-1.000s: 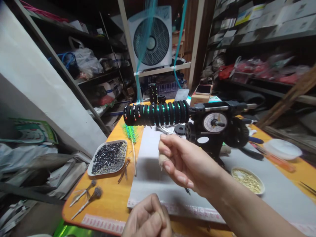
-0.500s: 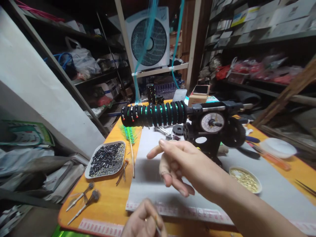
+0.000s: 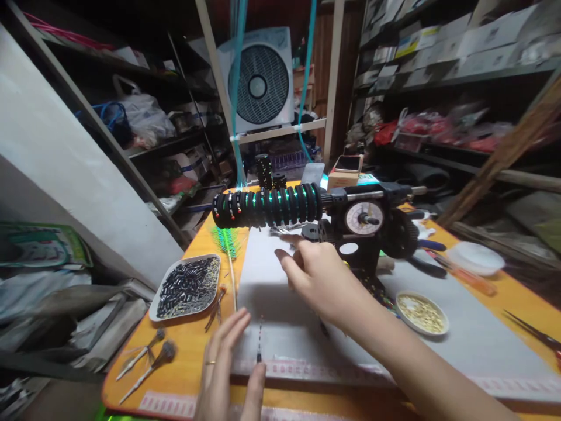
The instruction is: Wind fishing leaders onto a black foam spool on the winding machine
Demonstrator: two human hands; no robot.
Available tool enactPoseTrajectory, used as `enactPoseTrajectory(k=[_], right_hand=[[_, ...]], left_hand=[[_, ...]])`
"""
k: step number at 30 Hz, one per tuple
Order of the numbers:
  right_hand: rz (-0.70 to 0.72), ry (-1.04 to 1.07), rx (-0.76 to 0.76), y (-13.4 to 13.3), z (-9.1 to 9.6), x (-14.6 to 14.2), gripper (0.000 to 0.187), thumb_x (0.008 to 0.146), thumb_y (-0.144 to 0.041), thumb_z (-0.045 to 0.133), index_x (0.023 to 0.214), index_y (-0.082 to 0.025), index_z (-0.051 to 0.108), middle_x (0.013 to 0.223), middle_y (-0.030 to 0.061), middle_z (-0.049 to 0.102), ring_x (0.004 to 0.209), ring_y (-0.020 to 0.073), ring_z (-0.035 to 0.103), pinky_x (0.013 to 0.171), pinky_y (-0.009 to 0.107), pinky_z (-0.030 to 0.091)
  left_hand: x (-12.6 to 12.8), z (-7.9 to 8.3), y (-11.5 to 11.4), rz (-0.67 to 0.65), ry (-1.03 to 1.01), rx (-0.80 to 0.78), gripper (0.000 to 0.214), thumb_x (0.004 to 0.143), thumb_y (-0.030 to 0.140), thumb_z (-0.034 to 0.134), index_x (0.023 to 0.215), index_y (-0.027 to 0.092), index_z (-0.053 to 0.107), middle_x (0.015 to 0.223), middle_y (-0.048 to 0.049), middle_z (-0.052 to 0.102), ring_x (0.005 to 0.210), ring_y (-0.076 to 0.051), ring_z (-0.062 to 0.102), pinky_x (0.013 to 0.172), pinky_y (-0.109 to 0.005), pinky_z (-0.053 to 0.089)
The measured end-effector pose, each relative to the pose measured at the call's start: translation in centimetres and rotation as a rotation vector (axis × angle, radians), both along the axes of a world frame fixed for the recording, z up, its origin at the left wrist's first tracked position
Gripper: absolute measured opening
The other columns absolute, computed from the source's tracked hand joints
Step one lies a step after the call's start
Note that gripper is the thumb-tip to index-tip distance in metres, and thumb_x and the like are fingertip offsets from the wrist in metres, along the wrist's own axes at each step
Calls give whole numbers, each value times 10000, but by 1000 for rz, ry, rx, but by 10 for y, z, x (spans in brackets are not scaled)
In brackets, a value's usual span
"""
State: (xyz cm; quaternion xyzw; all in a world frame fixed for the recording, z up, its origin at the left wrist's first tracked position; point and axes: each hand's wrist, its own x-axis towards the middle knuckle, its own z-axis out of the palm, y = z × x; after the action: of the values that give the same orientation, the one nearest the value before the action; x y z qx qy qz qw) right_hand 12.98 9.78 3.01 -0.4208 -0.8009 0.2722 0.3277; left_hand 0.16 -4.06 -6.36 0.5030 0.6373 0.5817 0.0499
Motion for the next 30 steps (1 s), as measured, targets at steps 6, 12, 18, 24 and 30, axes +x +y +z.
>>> enactPoseTrajectory(k=[6,12,18,24,30], right_hand=[[67,68,-151,-6,7,14,386,971,-457,430,720,-198,566,578,-17,588,415,87,436,400,213,338],[55,18,-139,2,6,10,392,940,-463,475,665,-194,552,590,25,631,396,103,460,375,229,335],[62,-9,-46,4,9,1,291,931,-305,485,672,-196,557,550,4,593,466,119,479,489,249,343],[155,111,-259,-26,29,23,474,980,-545,438,686,-190,547,575,-15,562,441,72,421,402,189,312],[342,462,-766,-36,20,35,430,959,-546,517,768,-168,588,562,-15,606,333,1,351,333,97,231]], left_hand=[[13,26,11,-82,2,213,362,889,45,515,1065,337,638,1016,7,703,860,-187,586,748,-297,437],[27,27,24,-227,-68,249,350,872,24,486,1020,305,633,956,-6,679,837,-179,577,704,-289,430],[34,20,17,-329,-253,169,361,885,18,487,1036,294,664,994,-16,684,892,-169,616,751,-277,457],[24,30,24,-344,-341,-34,285,986,211,440,1217,258,601,1277,-62,624,1112,-217,571,931,-338,427],[34,48,26,-530,-333,-228,352,1003,459,398,889,200,607,884,-65,599,825,-210,512,753,-336,371]])
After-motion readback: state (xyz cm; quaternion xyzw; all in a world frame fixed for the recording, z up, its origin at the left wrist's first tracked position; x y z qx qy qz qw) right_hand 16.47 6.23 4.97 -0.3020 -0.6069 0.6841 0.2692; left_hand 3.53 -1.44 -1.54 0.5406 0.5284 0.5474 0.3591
